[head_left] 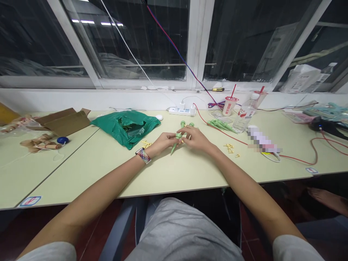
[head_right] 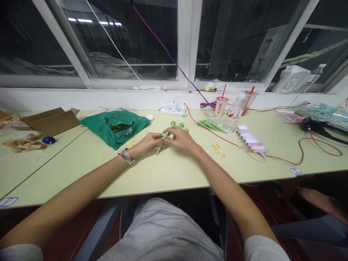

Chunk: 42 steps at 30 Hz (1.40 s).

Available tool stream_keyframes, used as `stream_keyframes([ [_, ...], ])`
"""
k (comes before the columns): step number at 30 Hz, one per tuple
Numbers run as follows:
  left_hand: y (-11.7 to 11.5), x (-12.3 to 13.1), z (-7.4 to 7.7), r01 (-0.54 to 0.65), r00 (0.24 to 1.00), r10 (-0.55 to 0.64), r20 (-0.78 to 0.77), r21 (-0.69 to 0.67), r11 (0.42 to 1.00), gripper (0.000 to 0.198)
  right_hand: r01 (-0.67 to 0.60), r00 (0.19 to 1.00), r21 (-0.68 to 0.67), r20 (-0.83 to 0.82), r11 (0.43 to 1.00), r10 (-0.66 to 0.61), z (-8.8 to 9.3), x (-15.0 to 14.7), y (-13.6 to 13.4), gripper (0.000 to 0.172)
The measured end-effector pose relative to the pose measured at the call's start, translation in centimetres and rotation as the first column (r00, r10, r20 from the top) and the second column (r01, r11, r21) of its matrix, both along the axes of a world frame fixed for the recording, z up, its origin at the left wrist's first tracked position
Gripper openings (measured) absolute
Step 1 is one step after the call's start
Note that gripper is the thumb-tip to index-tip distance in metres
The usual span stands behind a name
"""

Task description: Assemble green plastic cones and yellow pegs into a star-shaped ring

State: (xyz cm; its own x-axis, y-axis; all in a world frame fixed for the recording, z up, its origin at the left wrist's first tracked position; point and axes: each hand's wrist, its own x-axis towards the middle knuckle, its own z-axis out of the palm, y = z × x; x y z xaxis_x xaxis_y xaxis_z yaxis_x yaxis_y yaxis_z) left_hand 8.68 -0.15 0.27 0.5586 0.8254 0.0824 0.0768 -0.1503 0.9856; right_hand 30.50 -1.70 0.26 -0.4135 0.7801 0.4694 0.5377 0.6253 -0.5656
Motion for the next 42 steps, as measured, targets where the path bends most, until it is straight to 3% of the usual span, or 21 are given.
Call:
stream_keyframes([
  [3, -0.2, -0.1, 0.0, 0.057, 0.992, -0.039, -0.122, 0.148, 0.987, 0.032, -0.057, 0.997, 0.01, 0.044, 0.998, 0.056, -0.2, 0.7, -0.1, 0.036],
  [7, -0.6, 0.3, -0.5, 0.045, 0.983, 0.002, -0.183, 0.248, 0.968, 0.034, -0.064, 0.994, -0.003, 0.083, 0.998, 0.064, -0.1, 1.8, -0.6, 0.028],
  [14, 0.4, 0.1, -1.3, -0.206, 0.947, 0.292, -0.135, 0.441, 0.874, 0.025, 0.197, 0.95, -0.153, 0.275, 0.968, -0.15, 0.2, 5.2, -1.5, 0.016],
  [20, 1.5, -0.5, -1.9, -0.24, 0.931, 0.332, -0.151, 0.431, 0.87, 0.022, 0.351, 0.887, -0.094, 0.351, 0.932, -0.299, 0.0, 6.4, -1.4, 0.025],
  [26, 1.4, -0.5, -1.8, -0.226, 0.926, 0.333, -0.18, 0.443, 0.867, 0.023, 0.326, 0.901, -0.055, 0.318, 0.944, -0.293, 0.1, 6.4, -1.4, 0.017],
  [42, 1.6, -0.3, -2.0, -0.227, 0.923, 0.34, -0.18, 0.461, 0.858, 0.02, 0.395, 0.86, 0.028, 0.339, 0.918, -0.381, -0.4, 6.7, -1.0, 0.017],
])
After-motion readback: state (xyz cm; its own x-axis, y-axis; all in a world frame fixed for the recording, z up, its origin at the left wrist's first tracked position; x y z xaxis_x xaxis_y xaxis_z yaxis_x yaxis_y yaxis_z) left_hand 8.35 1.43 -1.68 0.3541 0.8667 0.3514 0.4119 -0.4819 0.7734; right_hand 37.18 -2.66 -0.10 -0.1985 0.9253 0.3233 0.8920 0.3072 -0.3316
